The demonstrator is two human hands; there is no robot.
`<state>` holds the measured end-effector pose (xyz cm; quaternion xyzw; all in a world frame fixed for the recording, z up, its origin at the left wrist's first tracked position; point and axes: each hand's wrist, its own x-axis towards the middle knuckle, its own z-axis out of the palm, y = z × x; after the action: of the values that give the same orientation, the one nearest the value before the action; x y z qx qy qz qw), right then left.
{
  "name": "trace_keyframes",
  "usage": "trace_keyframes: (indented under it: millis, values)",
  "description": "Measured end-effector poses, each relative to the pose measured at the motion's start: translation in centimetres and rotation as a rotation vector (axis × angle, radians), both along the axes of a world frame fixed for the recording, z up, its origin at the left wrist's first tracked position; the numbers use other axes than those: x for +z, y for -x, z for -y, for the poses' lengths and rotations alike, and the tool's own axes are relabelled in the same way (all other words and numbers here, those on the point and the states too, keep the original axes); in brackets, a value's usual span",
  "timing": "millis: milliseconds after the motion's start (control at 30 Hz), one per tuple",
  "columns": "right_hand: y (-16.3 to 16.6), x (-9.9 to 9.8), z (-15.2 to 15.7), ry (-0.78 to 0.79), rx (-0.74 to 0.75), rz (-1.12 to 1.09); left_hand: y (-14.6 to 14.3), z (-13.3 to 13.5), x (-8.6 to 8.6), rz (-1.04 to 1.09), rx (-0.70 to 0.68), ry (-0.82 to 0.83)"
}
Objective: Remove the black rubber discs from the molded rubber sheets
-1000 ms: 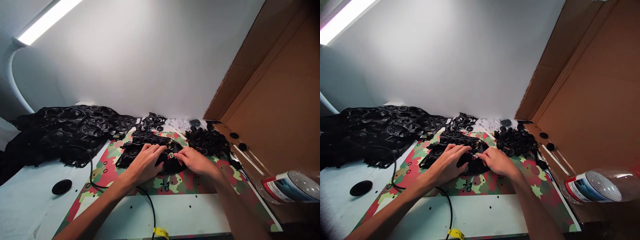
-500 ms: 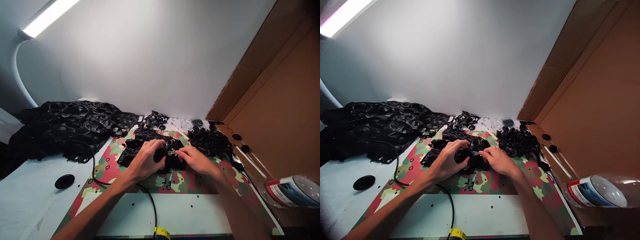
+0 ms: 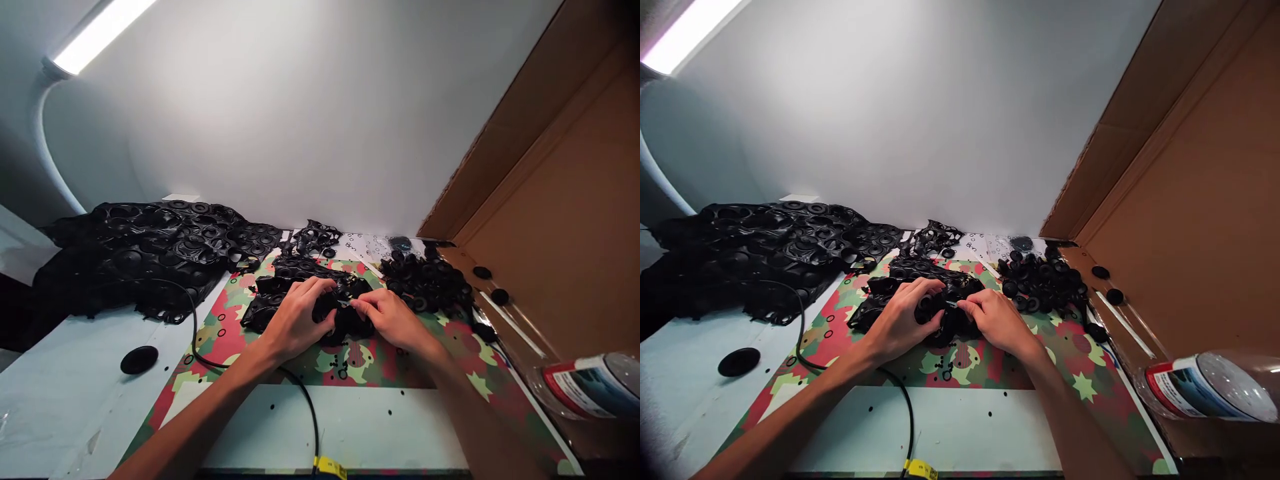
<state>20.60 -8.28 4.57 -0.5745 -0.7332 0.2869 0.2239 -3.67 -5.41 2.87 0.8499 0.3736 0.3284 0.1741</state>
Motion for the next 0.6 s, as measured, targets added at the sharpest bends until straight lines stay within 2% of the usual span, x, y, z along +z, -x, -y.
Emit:
trace_keyframes:
  millis: [133, 267, 433, 600]
  values:
    - [-0.1, 0.2, 0.1, -0.037, 0.007, -0.046, 0.2, -0.1, 0.3, 0.029, -0.054, 0.017]
    - [-0.3, 0.3, 0.2, -0.051, 0.034, -0.090, 0.3, -0.5, -0.4, 0.022, -0.129, 0.047]
    - [-0.3, 0.3, 0.2, -0.044, 0.021, -0.074, 0.2, -1.2, -1.6, 0.070, -0.052, 0.031]
    - [-0.3, 0.4, 0.3, -0.079, -0.036, -0.055, 0.3, -1.4, -1.7, 0.161, 0.002, 0.074]
